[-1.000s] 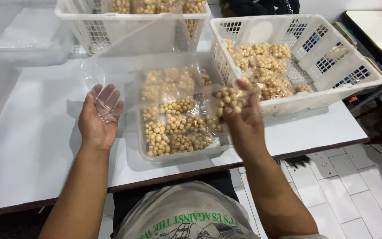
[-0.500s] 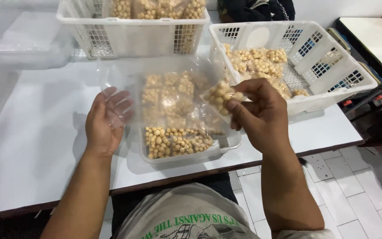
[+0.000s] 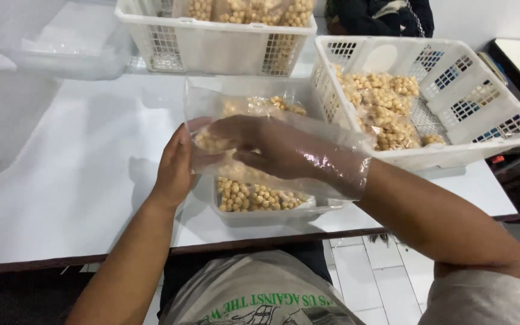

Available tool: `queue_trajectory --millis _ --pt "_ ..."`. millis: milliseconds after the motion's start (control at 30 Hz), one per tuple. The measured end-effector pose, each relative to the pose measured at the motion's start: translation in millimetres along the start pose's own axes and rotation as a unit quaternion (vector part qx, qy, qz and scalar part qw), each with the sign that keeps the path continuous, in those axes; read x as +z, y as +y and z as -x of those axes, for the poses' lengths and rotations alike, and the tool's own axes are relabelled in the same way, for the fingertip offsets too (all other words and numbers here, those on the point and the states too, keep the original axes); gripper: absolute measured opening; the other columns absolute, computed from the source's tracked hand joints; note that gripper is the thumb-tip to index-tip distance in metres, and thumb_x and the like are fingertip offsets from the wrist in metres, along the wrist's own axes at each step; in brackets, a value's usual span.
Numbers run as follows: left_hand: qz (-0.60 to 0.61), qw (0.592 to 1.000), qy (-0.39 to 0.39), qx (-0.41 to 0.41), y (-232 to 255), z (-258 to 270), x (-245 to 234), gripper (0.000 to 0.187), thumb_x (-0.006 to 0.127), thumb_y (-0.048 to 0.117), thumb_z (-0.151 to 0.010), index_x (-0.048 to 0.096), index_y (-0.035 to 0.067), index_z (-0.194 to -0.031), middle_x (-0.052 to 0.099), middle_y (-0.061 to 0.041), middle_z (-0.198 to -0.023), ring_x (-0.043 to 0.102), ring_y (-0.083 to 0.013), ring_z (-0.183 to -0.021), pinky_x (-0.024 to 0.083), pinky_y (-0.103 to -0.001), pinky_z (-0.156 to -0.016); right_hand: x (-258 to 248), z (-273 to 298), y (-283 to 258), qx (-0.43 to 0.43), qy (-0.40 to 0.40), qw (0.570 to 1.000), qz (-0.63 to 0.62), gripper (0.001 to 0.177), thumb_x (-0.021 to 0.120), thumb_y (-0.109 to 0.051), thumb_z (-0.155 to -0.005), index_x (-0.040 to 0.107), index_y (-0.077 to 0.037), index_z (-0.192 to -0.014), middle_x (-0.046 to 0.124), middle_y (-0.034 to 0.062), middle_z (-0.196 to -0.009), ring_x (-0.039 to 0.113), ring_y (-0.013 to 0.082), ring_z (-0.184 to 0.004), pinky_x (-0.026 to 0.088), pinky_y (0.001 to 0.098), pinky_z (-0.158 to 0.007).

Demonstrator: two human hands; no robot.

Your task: Manually transferring small round snacks from a storage basket into individual plastic bags for packaging.

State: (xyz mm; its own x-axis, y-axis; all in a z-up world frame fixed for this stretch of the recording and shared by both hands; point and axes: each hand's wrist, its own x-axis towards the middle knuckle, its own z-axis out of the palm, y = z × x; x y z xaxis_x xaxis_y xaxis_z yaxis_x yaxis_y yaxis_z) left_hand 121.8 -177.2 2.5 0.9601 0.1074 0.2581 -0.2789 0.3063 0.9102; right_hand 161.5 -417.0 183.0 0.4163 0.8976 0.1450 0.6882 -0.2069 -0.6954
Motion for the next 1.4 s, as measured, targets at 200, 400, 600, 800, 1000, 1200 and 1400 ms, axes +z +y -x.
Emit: queue_trajectory --millis 200,400,600,800,1000,1200,1400 --pt "-0.055 0.995 -0.033 0.078 1.5 -2.3 -7.1 0.077 0.060 0.064 -0.119 0.064 0.005 -0.168 0.073 -0.004 -0.095 0.069 -0.0072 -0.089 0.060 -0.024 -0.086 37.5 -29.8 30.7 -0.096 -0.068 0.989 0.087 0.038 0.066 -0.006 -0.118 0.062 0.016 -0.148 0.075 0.0397 -0.129 0.082 0.0571 -0.103 0.070 0.0634 -0.079" --pt "-0.003 0.999 0.039 0.032 -11.3 -6.3 -10.3 0.074 0.059 0.065 -0.118 0.065 0.006 -0.162 0.086 -0.012 -0.118 0.083 -0.0177 -0.114 0.067 -0.036 -0.100 42.5 -40.8 61.3 -0.165 -0.050 0.949 0.265 0.029 0.079 -0.013 -0.111 0.074 -0.006 -0.139 0.066 0.0158 -0.142 0.080 0.0419 -0.115 0.072 0.0533 -0.097" --pt "0.042 0.999 0.026 0.007 3.3 -0.5 -3.8 0.087 0.062 0.075 -0.111 0.071 0.002 -0.156 0.085 -0.013 -0.132 0.083 -0.0193 -0.119 0.068 -0.038 -0.106 48.5 -45.7 91.4 -0.243 -0.001 0.890 0.385 0.040 0.079 -0.024 -0.111 0.075 -0.009 -0.149 0.072 0.0105 -0.141 0.079 0.0283 -0.118 0.068 0.0423 -0.099" --pt "0.067 0.994 -0.082 0.009 26.8 -4.2 -9.8 0.093 0.106 0.037 -0.081 0.068 0.007 -0.160 0.084 -0.018 -0.137 0.083 -0.0280 -0.124 0.068 -0.050 -0.112 67.9 -51.2 79.6 -0.113 0.032 0.993 0.026 0.066 0.025 -0.038 -0.129 0.062 0.010 -0.155 0.066 0.0279 -0.154 0.071 0.0313 -0.141 0.058 0.0357 -0.119" --pt "0.095 0.992 -0.073 -0.027 12.3 -4.5 -25.9 0.097 0.100 0.027 -0.089 0.056 0.004 -0.172 0.080 -0.017 -0.137 0.083 -0.0246 -0.119 0.071 -0.047 -0.111 38.4 -53.4 47.5 -0.155 -0.044 0.952 0.260 0.045 0.073 -0.017 -0.116 0.068 -0.004 -0.159 0.078 0.0218 -0.137 0.079 0.0410 -0.126 0.070 0.0485 -0.096" --pt "0.165 0.981 -0.095 -0.037 3.9 -7.1 -24.7 0.092 0.097 0.021 -0.091 0.055 0.004 -0.172 0.077 -0.019 -0.144 0.082 -0.0290 -0.127 0.071 -0.048 -0.113 14.5 -44.1 -5.6 -0.057 -0.130 0.954 0.262 0.048 0.063 -0.024 -0.119 0.063 -0.008 -0.164 0.073 0.0243 -0.148 0.079 0.0415 -0.134 0.067 0.0537 -0.109" --pt "0.193 0.979 -0.057 -0.036 -9.8 -17.4 -42.8 0.096 0.098 0.038 -0.089 0.059 0.004 -0.170 0.079 -0.023 -0.149 0.081 -0.0363 -0.133 0.071 -0.056 -0.117 -3.8 -26.7 -14.7 -0.044 -0.175 0.978 0.108 0.074 0.051 0.007 -0.111 0.037 -0.003 -0.183 0.033 0.0380 -0.189 0.038 0.0630 -0.169 0.035 0.0821 -0.135"
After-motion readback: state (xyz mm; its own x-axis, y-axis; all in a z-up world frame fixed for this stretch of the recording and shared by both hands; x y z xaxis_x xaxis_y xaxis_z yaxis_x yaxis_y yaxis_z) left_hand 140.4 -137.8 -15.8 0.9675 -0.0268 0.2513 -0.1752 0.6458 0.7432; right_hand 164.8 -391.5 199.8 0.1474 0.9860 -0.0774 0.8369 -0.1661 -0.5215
